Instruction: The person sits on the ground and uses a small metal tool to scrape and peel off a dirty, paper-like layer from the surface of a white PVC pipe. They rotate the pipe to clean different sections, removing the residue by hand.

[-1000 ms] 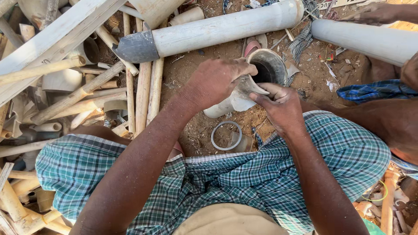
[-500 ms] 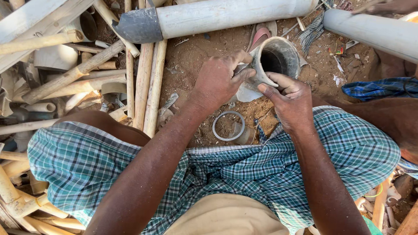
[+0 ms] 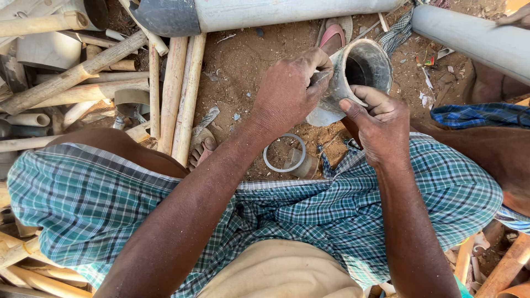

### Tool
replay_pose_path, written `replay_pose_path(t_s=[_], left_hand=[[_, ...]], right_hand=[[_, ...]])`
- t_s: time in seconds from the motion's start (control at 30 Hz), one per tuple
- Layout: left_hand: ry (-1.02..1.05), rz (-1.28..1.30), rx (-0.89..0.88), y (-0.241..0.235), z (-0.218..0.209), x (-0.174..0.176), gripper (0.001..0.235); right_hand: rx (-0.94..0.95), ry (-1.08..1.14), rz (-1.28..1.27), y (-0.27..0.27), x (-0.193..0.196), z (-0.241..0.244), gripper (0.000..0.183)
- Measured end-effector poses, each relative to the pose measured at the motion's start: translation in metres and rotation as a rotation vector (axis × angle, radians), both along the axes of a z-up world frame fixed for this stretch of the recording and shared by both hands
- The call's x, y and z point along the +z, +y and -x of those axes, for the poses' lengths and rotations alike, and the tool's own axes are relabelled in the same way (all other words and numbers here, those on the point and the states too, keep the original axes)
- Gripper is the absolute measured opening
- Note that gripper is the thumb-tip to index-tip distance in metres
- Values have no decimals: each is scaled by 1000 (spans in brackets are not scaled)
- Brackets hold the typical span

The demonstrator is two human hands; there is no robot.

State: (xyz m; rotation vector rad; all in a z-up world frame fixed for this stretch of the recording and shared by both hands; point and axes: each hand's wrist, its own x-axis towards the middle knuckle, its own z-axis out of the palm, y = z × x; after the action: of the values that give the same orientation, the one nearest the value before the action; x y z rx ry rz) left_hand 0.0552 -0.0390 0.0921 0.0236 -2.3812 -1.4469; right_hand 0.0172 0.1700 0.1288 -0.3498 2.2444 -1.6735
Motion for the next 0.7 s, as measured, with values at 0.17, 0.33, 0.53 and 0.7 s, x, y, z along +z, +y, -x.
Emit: replay_pose_path(t_s=[0.17, 0.33, 0.53, 0.7], left_hand=[[-11, 68, 18, -5, -7, 29, 16], [-21, 159, -26, -2, -8, 50, 26], [16, 418, -10, -6, -11, 10, 30], [16, 115, -18, -1, -1, 7, 20]], right_hand=[[44, 60, -44, -32, 29, -15, 35], [69, 385, -272, -34, 48, -14, 47], [67, 339, -406, -12, 9, -9, 35], [72, 299, -345, -14, 18, -7, 32]])
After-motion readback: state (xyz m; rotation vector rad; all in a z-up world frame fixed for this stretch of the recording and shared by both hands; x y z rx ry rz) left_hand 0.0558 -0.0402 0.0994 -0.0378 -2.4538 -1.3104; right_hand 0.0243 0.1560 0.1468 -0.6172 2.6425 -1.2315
